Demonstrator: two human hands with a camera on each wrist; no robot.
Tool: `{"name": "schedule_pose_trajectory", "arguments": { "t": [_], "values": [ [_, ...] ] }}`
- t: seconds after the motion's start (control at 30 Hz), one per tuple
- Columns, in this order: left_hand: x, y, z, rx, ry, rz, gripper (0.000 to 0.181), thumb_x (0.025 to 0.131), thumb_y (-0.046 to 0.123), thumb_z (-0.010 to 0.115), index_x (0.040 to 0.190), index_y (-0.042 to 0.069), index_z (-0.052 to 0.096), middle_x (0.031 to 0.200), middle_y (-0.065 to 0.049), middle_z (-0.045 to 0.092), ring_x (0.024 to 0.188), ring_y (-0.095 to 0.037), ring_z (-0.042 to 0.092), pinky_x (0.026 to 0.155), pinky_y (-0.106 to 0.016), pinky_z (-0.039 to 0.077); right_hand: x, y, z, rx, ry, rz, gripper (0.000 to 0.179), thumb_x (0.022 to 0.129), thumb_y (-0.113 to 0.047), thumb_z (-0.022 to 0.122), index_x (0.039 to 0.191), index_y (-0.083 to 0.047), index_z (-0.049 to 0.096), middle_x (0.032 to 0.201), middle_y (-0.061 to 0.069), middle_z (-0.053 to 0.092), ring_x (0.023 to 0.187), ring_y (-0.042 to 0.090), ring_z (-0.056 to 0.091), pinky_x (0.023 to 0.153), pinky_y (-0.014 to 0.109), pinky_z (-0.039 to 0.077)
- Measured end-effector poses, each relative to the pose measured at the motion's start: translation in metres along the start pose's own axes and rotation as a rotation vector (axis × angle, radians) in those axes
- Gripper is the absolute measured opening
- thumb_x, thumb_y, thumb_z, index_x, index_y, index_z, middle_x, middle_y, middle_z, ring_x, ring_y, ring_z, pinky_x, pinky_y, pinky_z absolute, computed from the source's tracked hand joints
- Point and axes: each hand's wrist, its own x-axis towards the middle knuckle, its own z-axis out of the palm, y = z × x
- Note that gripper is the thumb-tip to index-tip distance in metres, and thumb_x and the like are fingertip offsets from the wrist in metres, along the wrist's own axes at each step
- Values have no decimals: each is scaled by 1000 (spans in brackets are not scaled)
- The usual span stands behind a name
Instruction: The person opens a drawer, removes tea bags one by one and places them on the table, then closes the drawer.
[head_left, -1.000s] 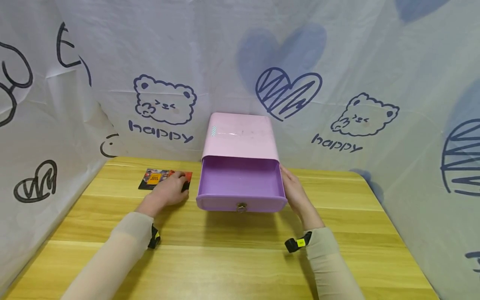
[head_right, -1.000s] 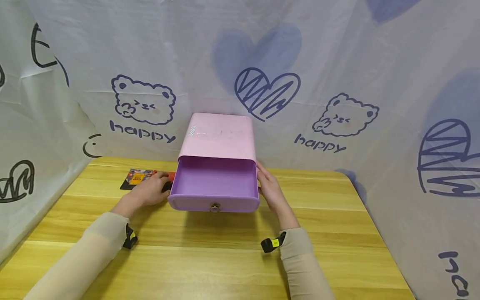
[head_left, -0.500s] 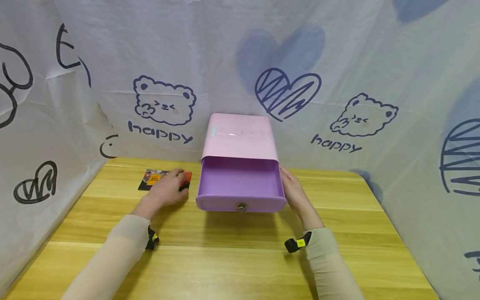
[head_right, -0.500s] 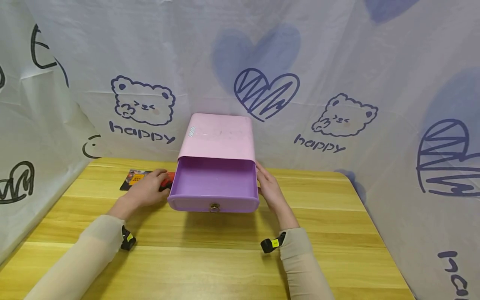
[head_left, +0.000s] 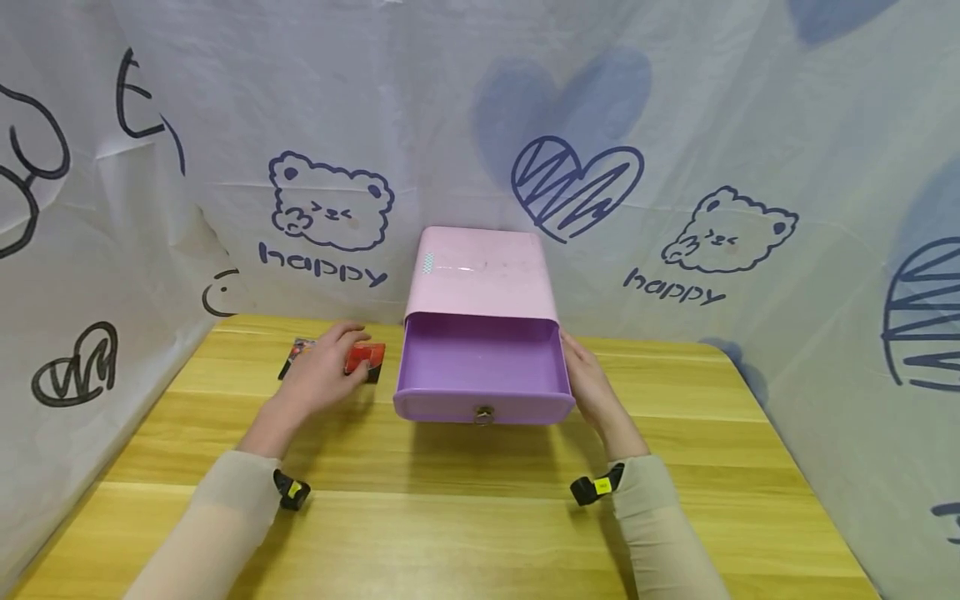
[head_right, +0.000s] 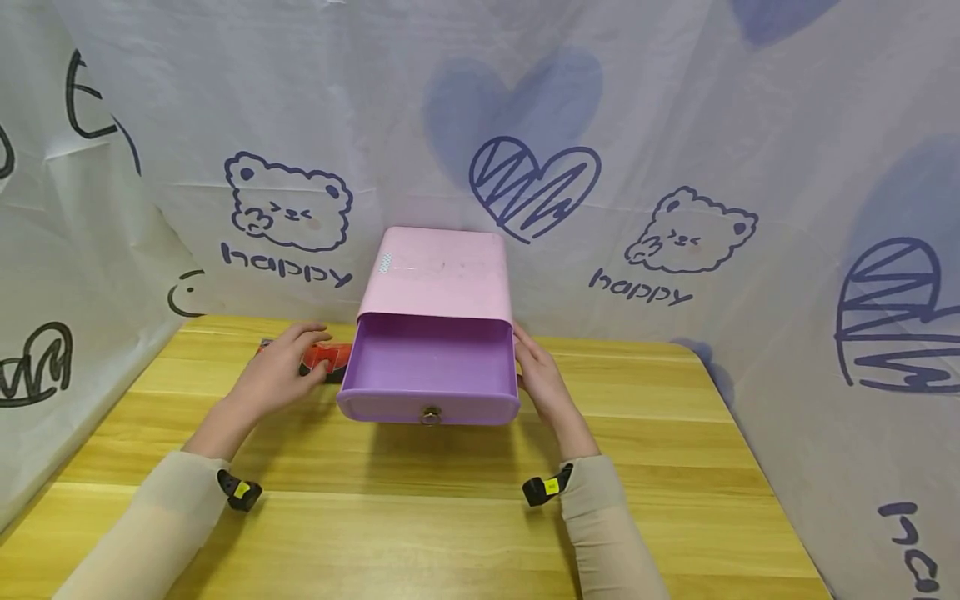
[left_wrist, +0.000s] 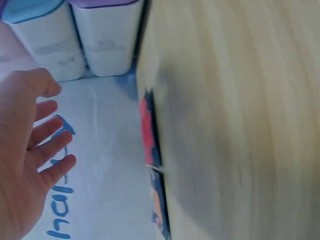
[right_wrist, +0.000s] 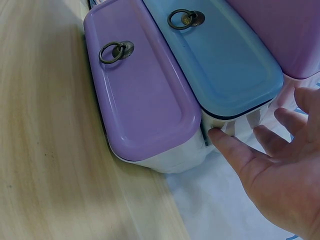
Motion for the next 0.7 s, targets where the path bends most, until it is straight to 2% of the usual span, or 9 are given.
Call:
{"name": "schedule_pose_trajectory", "arguments": {
  "t": [0.2,0.37,0.53,0.7],
  "values": [
    [-9,15,-10,-14,211,118,41,90,12,73,129,1,66,136,-17,61,121,-39,61,99,-57,53,1,0,1,1,-1,-2,61,112,-41,39,164,-10,31,170,11,28,158,29,22,127,47,21],
    [-15,31,-18,-39,342,207,39,87,10,76,124,1,67,128,-16,66,113,-37,65,90,-55,57,0,0,0,-2,6,8,61,112,-42,40,164,-10,31,169,11,29,157,29,22,127,48,21],
    [-20,49,-28,-67,433,305,35,88,14,72,121,1,69,123,-15,68,109,-36,66,88,-54,57,-1,0,0,-14,16,23,63,111,-47,42,164,-13,33,169,10,30,157,30,24,127,49,22],
    [-25,66,-37,-108,480,382,35,93,22,63,120,1,69,121,-13,69,108,-33,67,89,-50,57,-1,0,0,-6,17,29,63,111,-45,43,164,-13,33,169,10,30,157,30,24,127,49,22]
  ]
}}
